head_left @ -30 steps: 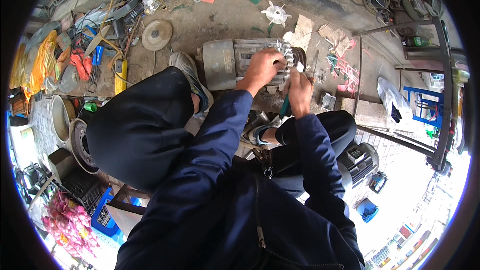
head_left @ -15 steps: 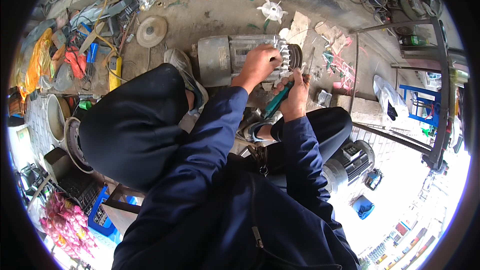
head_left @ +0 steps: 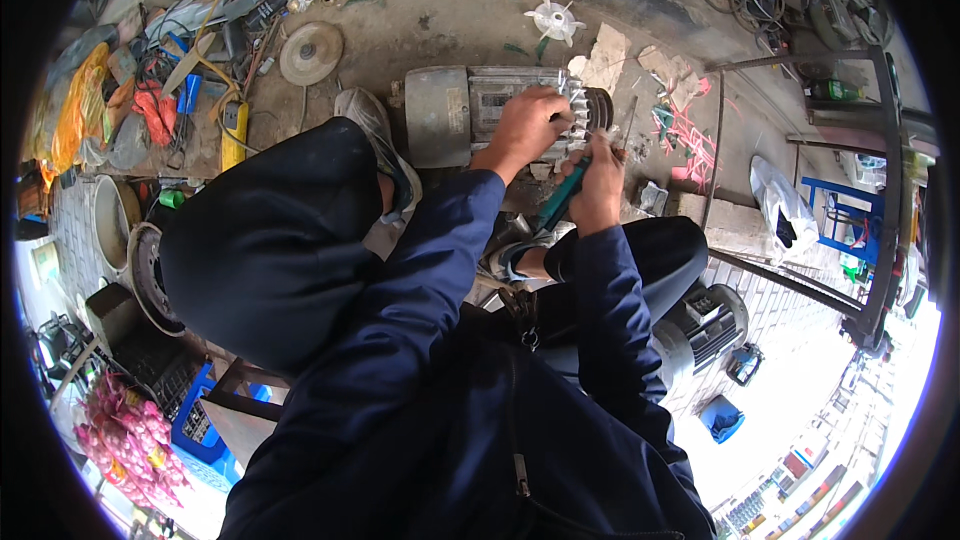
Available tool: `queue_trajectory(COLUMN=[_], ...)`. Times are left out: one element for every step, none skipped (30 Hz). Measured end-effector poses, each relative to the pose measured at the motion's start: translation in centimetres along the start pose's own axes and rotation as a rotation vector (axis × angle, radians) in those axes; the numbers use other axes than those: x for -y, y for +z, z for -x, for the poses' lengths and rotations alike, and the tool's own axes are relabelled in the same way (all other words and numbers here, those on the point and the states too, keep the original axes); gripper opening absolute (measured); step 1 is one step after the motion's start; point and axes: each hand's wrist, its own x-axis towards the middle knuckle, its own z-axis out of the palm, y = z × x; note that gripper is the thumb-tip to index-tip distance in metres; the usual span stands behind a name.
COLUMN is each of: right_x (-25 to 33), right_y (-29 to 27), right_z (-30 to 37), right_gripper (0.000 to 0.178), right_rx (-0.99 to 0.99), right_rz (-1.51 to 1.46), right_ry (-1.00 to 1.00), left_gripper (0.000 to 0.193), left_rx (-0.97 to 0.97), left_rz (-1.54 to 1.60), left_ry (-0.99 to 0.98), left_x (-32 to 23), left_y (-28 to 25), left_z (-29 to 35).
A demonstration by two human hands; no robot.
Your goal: The person sits on the floor and uses a screwdriver to adjust components inside an electric motor. They repeatedly insert and turn the screwdriver in the motor's terminal box while handling wires.
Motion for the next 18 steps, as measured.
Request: queue_trajectory(right_x=[-0.1, -0.2, -0.2, -0.1, -0.1, 0.1, 0.1, 0.1, 0.1, 0.0, 0.1, 0.2, 0.4, 0.9, 1.5, 2.1, 2.8, 3.4], right_y=[0.7, 1.5, 2.0, 2.0, 1.9, 1.3, 0.2, -1.3, -2.6, -4.0, -5.2, -6.0, -6.8, -7.4, -7.7, -7.8, -7.9, -7.8], right_z=[-0.5, -1.0, -1.3, -1.5, -1.7, -1.7, -1.4, -1.0, -0.9, -0.8, -0.9, -1.4, -1.8, -2.2, -2.7, -3.2, -3.4, -3.6], right_gripper=[0.031, 0.032, 0.033, 0.034, 0.035, 0.036, 0.037, 0.040, 0.040, 0.039, 0.039, 0.029, 0.025, 0.024, 0.025, 0.032, 0.032, 0.032], right_rx=[-0.003, 0.006, 0.068, 0.079, 0.086, 0.081, 0.064, 0.076, 0.112, 0.125, 0.190, 0.126, 0.161, 0.198, 0.247, 0.326, 0.367, 0.401], right_rz=[0.045, 0.122, 0.194, 0.208, 0.221, 0.259, 0.290, 0.274, 0.329, 0.487, 0.619, 0.868, 0.959, 1.049, 1.139, 1.198, 1.306, 1.404], right_ry=[0.023, 0.026, -0.011, -0.033, -0.039, -0.056, -0.078, -0.112, -0.222, -0.318, -0.448, -0.568, -0.678, -0.793, -0.930, -0.989, -1.050, -1.110], left_gripper=[0.013, 0.015, 0.015, 0.016, 0.017, 0.018, 0.018, 0.018, 0.017, 0.016, 0.015, 0.015, 0.014, 0.013, 0.013, 0.013, 0.012, 0.012], left_rx=[-0.010, 0.002, 0.012, 0.016, 0.038, 0.041, 0.021, 0.010, 0.001, 0.020, 0.025, 0.030, 0.032, 0.035, 0.046, 0.055, 0.074, 0.070], left_rz=[0.002, -0.023, -0.022, -0.023, -0.030, -0.009, 0.000, 0.000, 0.001, 0.002, 0.014, 0.027, 0.044, 0.063, 0.083, 0.100, 0.114, 0.107], left_ry=[0.005, 0.004, -0.012, -0.026, -0.060, -0.056, -0.021, -0.004, 0.006, -0.006, -0.038, -0.065, -0.081, -0.068, -0.080, -0.097, -0.127, -0.114], left_x=[0.0, 0.0, -0.2, -0.2, -0.3, -0.3, -0.3, -0.2, -0.2, -0.2, -0.2, -0.1, -0.2, -0.1, -0.2, -0.2, -0.2, -0.2], left_y=[0.1, 0.0, 0.1, 0.0, -0.2, -0.3, -0.4, -0.4, -0.4, -0.4, -0.4, -0.4, -0.3, -0.3, -0.3, -0.3, -0.5, -0.6], left_z=[-0.1, -0.2, -0.3, -0.4, -0.4, -0.4, -0.3, -0.4, -0.2, -0.2, -0.1, -0.2, -0.2, -0.3, -0.4, -0.4, -0.4, -0.5])
